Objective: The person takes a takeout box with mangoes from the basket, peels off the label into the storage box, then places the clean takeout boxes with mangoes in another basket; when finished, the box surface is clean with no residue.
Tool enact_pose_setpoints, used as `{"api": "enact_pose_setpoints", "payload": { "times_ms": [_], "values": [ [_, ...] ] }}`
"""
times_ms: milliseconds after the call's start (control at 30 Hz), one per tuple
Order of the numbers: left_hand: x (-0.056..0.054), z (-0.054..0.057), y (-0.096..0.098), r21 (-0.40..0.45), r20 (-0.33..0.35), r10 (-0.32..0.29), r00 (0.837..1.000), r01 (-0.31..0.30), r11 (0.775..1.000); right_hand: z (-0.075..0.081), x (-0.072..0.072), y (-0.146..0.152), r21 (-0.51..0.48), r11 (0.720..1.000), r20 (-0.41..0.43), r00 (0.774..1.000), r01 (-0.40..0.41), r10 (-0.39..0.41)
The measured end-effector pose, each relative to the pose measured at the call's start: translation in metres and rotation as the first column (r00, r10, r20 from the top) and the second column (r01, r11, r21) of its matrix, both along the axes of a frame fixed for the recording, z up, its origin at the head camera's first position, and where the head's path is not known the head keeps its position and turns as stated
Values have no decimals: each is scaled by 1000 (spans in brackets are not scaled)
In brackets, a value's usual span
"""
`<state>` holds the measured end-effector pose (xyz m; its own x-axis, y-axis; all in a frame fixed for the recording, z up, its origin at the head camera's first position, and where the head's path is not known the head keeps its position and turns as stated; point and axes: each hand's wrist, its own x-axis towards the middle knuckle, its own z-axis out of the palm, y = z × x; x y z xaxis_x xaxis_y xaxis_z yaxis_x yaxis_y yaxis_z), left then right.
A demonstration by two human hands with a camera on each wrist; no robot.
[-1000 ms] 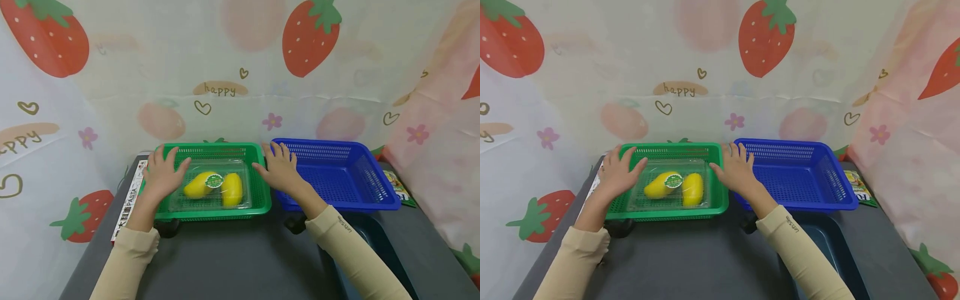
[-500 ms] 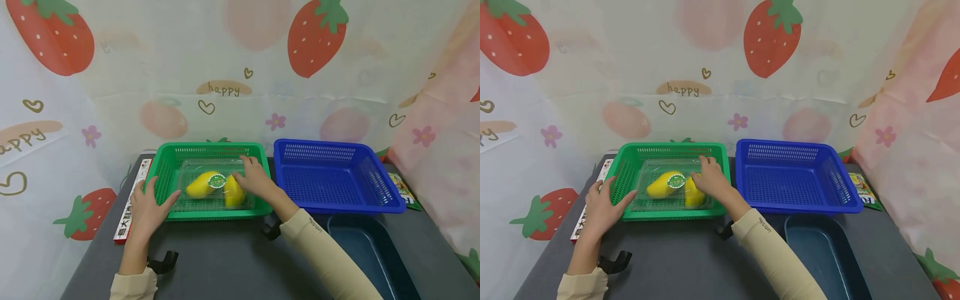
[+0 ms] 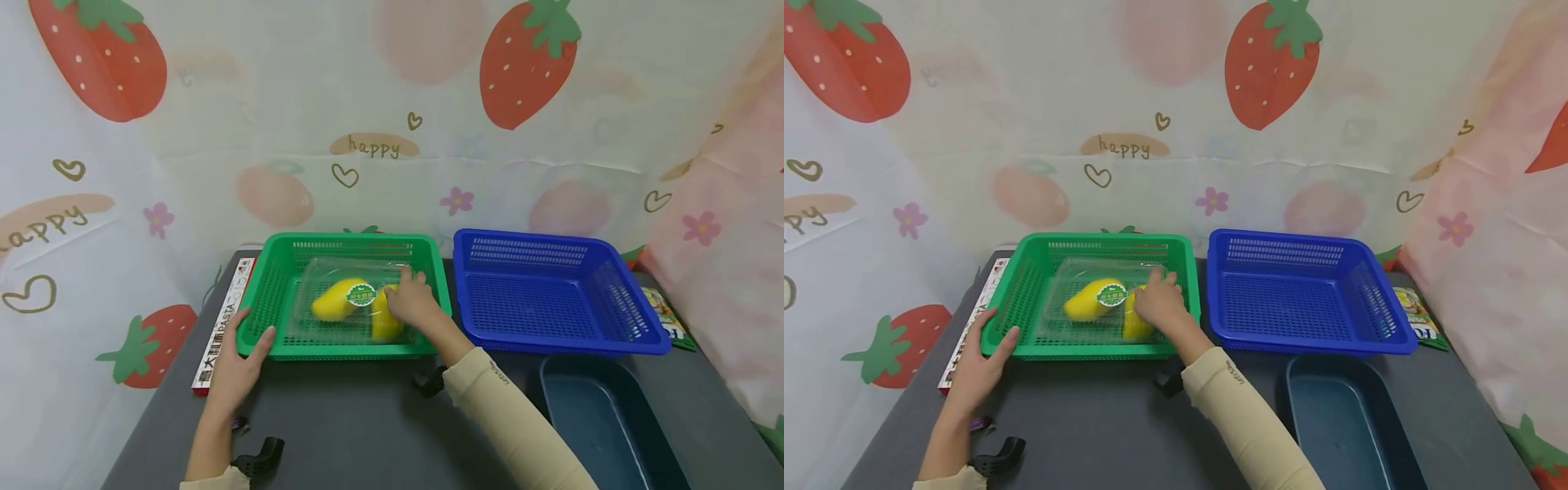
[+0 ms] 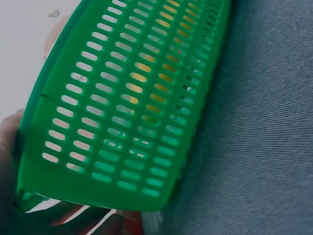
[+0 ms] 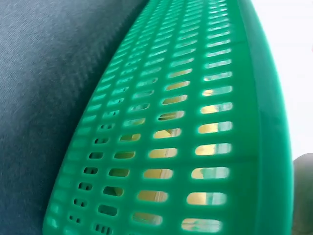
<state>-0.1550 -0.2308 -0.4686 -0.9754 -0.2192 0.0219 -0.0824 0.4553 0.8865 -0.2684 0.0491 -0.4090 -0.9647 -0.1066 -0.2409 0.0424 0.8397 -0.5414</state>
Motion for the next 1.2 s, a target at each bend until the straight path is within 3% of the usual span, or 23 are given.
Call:
{"api": "enact_pose_setpoints", "payload": {
  "times_ms": [367, 633, 900, 1200],
  "values": [
    [2, -8, 1, 133, -46, 50, 998, -44, 990, -6, -4, 2, -139, 990, 44, 999, 23, -17],
    [1, -13, 1, 134, -28, 60, 998, -55, 989, -8, -6, 3, -180, 980, 82, 994, 81, -67],
    [0, -14, -3, 155, -34, 44, 998, -39, 987, -9, -2, 4, -175, 984, -58, 998, 25, -36],
    [0, -14, -5, 156, -54, -5, 999, 13, 988, -1, 6, 4, -158, 987, -215, 975, 14, -48]
  ]
}}
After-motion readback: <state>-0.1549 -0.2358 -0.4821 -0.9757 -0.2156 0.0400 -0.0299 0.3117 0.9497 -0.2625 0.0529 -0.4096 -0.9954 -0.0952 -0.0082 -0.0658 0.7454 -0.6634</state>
